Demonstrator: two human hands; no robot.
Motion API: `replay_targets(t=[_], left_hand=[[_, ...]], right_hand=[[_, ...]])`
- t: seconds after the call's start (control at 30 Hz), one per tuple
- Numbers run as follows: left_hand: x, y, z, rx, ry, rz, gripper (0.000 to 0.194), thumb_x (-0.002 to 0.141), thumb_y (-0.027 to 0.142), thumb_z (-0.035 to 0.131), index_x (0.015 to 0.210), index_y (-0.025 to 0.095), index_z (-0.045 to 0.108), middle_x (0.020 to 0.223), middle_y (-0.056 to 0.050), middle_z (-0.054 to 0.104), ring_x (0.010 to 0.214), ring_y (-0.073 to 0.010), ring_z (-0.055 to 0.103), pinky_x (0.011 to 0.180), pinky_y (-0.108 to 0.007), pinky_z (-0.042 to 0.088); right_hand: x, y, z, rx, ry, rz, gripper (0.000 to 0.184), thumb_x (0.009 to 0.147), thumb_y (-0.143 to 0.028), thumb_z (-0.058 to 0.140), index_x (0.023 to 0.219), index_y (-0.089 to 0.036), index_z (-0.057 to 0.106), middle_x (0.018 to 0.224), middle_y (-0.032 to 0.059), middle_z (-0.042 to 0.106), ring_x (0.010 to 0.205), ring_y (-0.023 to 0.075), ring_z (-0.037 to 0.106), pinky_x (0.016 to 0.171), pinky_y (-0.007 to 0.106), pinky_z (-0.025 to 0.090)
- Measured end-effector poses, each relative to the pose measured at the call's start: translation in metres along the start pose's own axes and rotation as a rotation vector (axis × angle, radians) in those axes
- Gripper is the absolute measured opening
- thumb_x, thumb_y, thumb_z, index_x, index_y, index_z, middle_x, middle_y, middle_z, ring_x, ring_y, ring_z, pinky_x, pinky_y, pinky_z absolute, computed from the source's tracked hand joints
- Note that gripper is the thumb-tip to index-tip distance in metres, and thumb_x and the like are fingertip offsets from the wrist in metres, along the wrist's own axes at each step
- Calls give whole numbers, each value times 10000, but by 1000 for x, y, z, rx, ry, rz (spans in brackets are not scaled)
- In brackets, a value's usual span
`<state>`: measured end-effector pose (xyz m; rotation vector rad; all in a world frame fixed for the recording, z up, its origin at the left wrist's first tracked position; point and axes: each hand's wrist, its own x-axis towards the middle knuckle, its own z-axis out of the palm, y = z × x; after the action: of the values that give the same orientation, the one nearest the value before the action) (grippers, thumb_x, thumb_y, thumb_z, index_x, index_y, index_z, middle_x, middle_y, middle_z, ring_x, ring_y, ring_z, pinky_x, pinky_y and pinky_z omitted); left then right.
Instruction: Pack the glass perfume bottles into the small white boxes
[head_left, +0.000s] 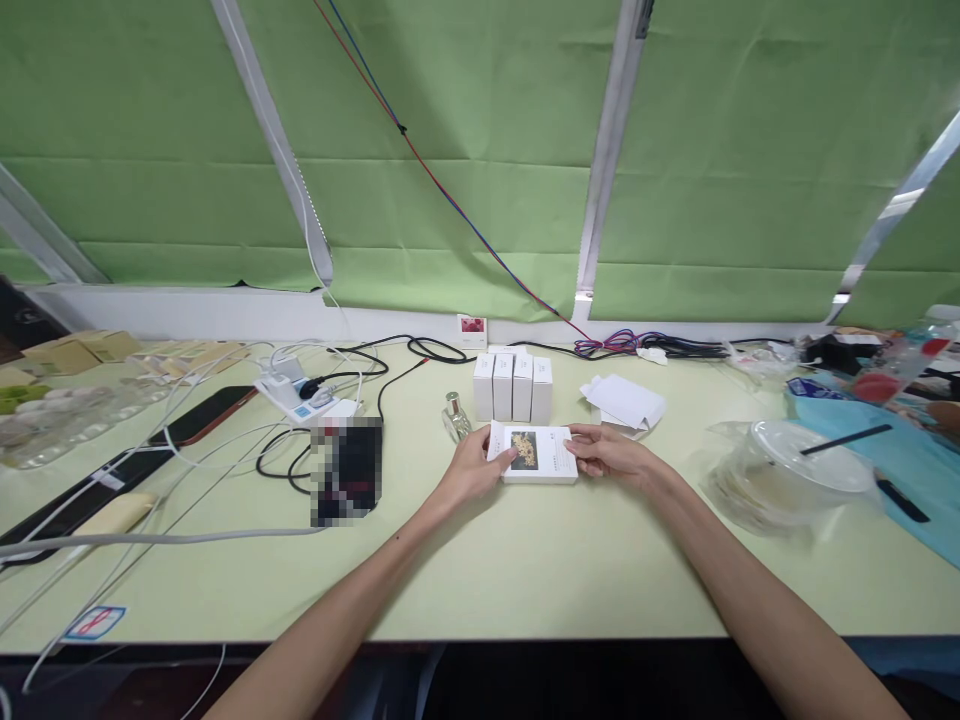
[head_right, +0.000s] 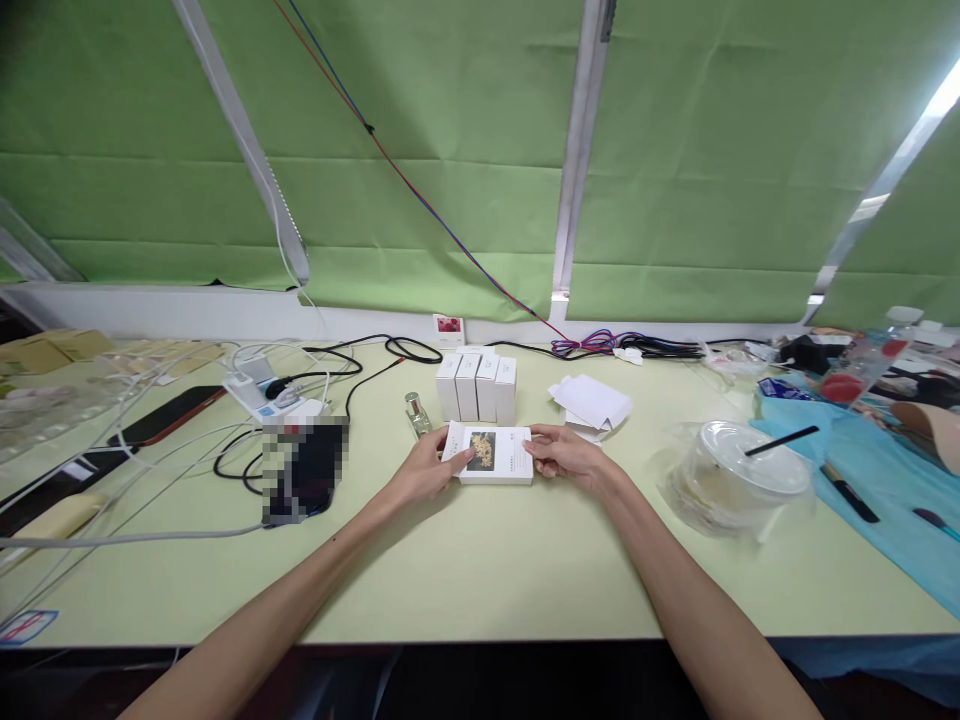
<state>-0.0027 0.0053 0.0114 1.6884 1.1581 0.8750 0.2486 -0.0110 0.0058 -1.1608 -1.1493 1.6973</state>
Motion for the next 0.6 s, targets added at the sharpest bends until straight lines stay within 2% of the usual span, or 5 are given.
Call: replay_targets(t=[0.13,0.33,0.47,0.6], left_hand=[[2,-3,0,-21,-17,-7,418,746,395,722,1067,130,689,1113,-136,749,1002,-294,696,836,-370,549],[2,-4,-2,-1,-6,-38,402,750,378,716,1067,130,691,1123,-142,751,1025,-314,696,906,-411,535],[1,-1,-3,13,7,-56,371,752,358,711,1051,139,695,1114,-125,758,1020,-304,700,890,-393,542],[2,0,-2,20,9,-68,360,758,338,706,1060,143,696,1118,-117,760,1010,-290,706,880,-374,547]], right_hand=[[-1,0,0,-15,6,0,464,693,-339,888,1051,-155,655,596,-48,573,470,59,464,426,174,403],[1,1,0,-84,63,-6,265,881,-329,716,1058,-154,627,601,-7,628,505,100,565,458,193,480],[4,6,1,-110,95,-27,245,897,-303,688,1076,-150,620,592,-1,636,502,110,580,468,201,476],[5,7,4,-129,113,-58,310,871,-353,702,1091,-149,625,574,-22,607,458,89,517,459,201,427]])
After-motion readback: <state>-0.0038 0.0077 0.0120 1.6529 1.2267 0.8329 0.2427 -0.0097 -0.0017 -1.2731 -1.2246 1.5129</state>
